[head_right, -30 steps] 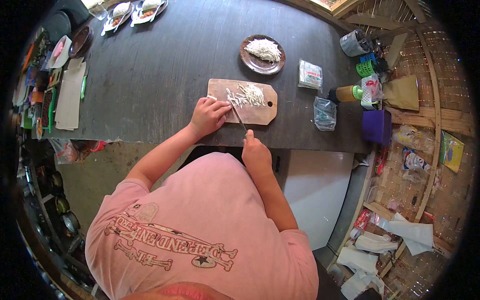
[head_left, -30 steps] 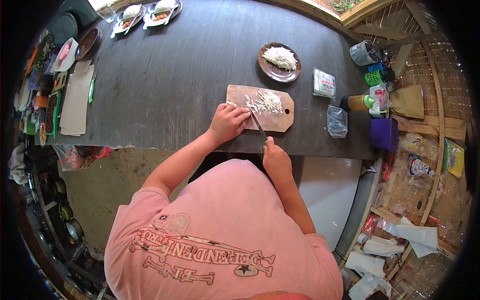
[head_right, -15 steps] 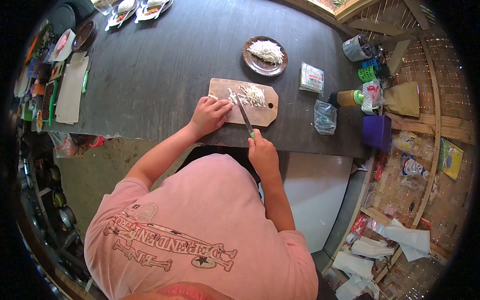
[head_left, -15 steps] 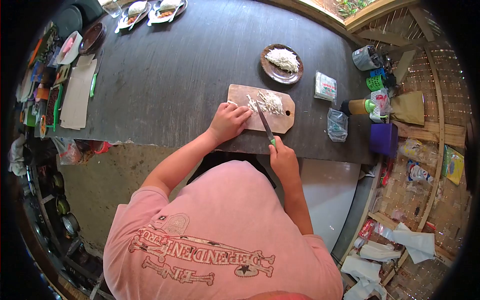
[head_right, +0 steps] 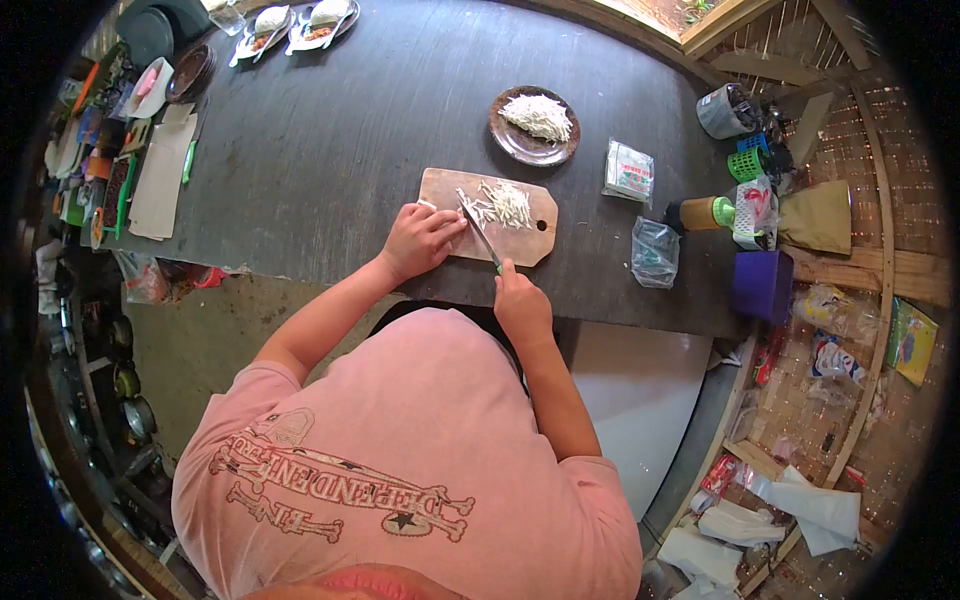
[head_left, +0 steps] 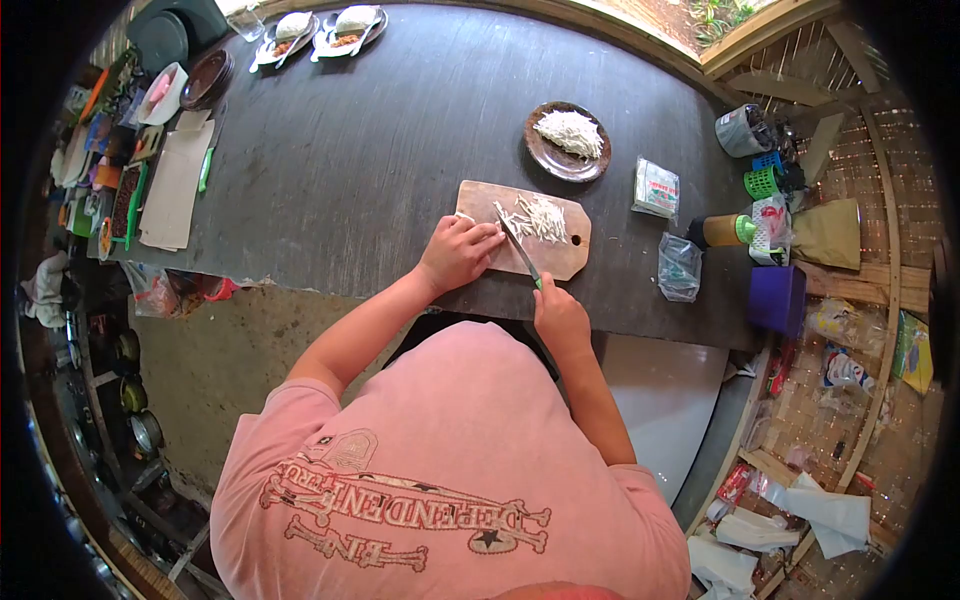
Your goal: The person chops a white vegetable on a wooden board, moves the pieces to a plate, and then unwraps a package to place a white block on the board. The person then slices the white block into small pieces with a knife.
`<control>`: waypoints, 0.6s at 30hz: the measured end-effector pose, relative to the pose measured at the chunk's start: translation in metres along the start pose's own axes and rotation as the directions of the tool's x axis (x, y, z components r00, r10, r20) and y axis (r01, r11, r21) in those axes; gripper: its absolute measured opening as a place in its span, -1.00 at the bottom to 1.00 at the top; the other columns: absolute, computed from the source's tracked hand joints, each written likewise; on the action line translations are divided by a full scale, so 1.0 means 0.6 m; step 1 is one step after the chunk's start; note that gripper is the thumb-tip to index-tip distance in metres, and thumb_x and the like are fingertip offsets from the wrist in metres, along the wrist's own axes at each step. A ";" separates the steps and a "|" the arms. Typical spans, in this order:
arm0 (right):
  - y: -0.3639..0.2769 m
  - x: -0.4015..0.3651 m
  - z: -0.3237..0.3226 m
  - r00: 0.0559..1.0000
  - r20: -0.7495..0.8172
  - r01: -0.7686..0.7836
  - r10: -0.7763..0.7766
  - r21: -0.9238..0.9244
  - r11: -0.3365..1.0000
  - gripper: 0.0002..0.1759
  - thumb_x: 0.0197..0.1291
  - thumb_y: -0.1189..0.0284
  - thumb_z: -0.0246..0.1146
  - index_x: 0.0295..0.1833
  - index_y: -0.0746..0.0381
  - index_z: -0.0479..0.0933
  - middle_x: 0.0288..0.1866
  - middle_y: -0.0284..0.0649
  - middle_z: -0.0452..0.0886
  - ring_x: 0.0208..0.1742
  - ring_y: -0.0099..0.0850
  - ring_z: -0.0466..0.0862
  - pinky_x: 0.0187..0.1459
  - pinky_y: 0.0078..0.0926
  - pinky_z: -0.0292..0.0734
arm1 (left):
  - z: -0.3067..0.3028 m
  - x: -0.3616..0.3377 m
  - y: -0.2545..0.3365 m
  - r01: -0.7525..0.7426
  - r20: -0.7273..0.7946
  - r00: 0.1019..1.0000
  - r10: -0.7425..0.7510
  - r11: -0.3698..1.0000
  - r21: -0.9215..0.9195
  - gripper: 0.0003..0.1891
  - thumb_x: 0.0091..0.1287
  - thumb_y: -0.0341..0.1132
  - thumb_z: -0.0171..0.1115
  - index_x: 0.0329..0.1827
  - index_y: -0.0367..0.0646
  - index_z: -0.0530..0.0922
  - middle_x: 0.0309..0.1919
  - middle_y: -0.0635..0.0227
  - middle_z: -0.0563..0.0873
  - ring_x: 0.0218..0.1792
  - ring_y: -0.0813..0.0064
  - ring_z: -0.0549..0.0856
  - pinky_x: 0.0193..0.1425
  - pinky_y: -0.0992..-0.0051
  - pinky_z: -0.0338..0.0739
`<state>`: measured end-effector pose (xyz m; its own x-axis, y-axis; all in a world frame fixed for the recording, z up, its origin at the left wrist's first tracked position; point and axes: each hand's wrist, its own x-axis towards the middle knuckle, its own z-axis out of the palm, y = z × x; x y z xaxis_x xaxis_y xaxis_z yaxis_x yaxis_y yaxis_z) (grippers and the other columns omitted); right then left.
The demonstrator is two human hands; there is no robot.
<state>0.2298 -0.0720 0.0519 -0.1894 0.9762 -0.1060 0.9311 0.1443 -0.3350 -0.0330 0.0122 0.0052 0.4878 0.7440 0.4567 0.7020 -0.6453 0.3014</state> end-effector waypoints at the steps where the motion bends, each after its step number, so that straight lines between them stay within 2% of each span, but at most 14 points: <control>1: 0.005 0.000 0.003 1.000 0.007 -0.012 0.012 0.027 1.000 -0.58 0.65 0.28 0.31 0.46 0.21 0.54 -0.21 0.04 0.84 -0.19 0.12 0.89 -0.13 0.13 0.82 | -0.001 0.001 0.002 0.002 0.002 1.000 -0.002 1.000 0.008 -0.53 0.30 -0.27 0.52 0.32 0.16 0.83 0.28 0.61 0.81 0.18 0.39 0.73 0.37 0.20 0.52; 3: 0.016 0.008 0.009 1.000 0.013 -0.020 0.019 0.059 0.998 -0.59 0.65 0.28 0.32 0.44 0.23 0.55 -0.20 0.08 0.84 -0.17 0.17 0.88 -0.12 0.16 0.80 | -0.003 0.001 0.012 0.031 0.001 1.000 -0.031 0.999 0.025 -0.51 0.29 -0.28 0.52 0.33 0.16 0.84 0.28 0.63 0.82 0.17 0.40 0.73 0.39 0.19 0.51; 5: 0.026 0.028 0.015 0.996 0.069 -0.068 0.048 0.328 0.942 -0.60 0.63 0.30 0.33 0.39 0.30 0.57 -0.18 0.21 0.82 -0.12 0.29 0.84 -0.10 0.25 0.73 | 0.001 -0.001 0.023 0.064 -0.021 0.998 -0.063 0.997 0.046 -0.51 0.28 -0.28 0.52 0.33 0.16 0.84 0.28 0.64 0.82 0.18 0.40 0.72 0.40 0.18 0.51; 6: 0.028 0.032 0.008 0.997 0.067 -0.065 0.045 0.335 0.940 -0.60 0.63 0.30 0.33 0.39 0.30 0.57 -0.18 0.21 0.82 -0.12 0.29 0.84 -0.10 0.25 0.73 | 0.004 -0.003 0.029 0.098 -0.049 0.994 -0.095 0.993 0.058 -0.51 0.27 -0.29 0.52 0.32 0.16 0.84 0.28 0.65 0.81 0.18 0.40 0.72 0.40 0.17 0.51; 8: 0.037 0.041 -0.014 0.996 0.091 -0.023 -0.023 0.484 0.875 -0.63 0.62 0.35 0.34 0.34 0.36 0.62 -0.12 0.31 0.78 -0.04 0.34 0.80 -0.11 0.17 0.67 | 0.009 -0.005 0.040 0.127 -0.065 0.990 -0.122 0.990 0.069 -0.50 0.27 -0.30 0.51 0.32 0.15 0.84 0.27 0.66 0.81 0.18 0.40 0.71 0.41 0.16 0.51; 11: 0.056 0.020 -0.034 0.994 0.062 0.054 -0.092 0.456 0.888 -0.59 0.62 0.32 0.33 0.41 0.31 0.61 -0.18 0.28 0.80 -0.10 0.34 0.81 -0.08 0.26 0.67 | 0.013 -0.006 0.052 0.177 -0.082 0.982 -0.170 0.980 0.085 -0.51 0.26 -0.32 0.51 0.31 0.15 0.85 0.27 0.67 0.81 0.19 0.40 0.70 0.42 0.14 0.50; 15: 0.094 0.014 -0.020 0.989 -0.009 0.132 -0.145 0.471 0.872 -0.57 0.62 0.32 0.33 0.44 0.30 0.61 -0.18 0.22 0.82 -0.13 0.30 0.82 -0.09 0.25 0.68 | 0.009 -0.002 0.064 0.217 -0.096 0.973 -0.208 0.971 0.097 -0.53 0.26 -0.34 0.50 0.28 0.14 0.86 0.26 0.66 0.82 0.18 0.41 0.70 0.43 0.14 0.51; 17: 0.101 0.022 -0.017 0.985 -0.064 0.174 -0.162 0.370 0.913 -0.57 0.62 0.32 0.34 0.45 0.27 0.63 -0.20 0.14 0.83 -0.18 0.22 0.83 -0.12 0.21 0.72 | 0.010 -0.002 0.065 0.219 -0.097 0.973 -0.209 0.970 0.102 -0.53 0.26 -0.35 0.49 0.28 0.14 0.86 0.26 0.66 0.82 0.17 0.40 0.70 0.42 0.14 0.51; 18: 0.100 0.026 -0.021 0.983 -0.063 0.183 -0.171 0.377 0.908 -0.57 0.62 0.32 0.34 0.45 0.27 0.63 -0.20 0.14 0.83 -0.18 0.22 0.83 -0.12 0.21 0.72 | 0.010 -0.001 0.064 0.212 -0.100 0.974 -0.202 0.972 0.101 -0.53 0.26 -0.35 0.49 0.27 0.13 0.87 0.26 0.66 0.82 0.16 0.40 0.71 0.42 0.14 0.51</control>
<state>0.2864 -0.0460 0.0419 -0.3262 0.9452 0.0124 0.6935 0.2482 -0.6764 -0.0033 -0.0117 0.0114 0.2815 0.8380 0.4674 0.8381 -0.4519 0.3055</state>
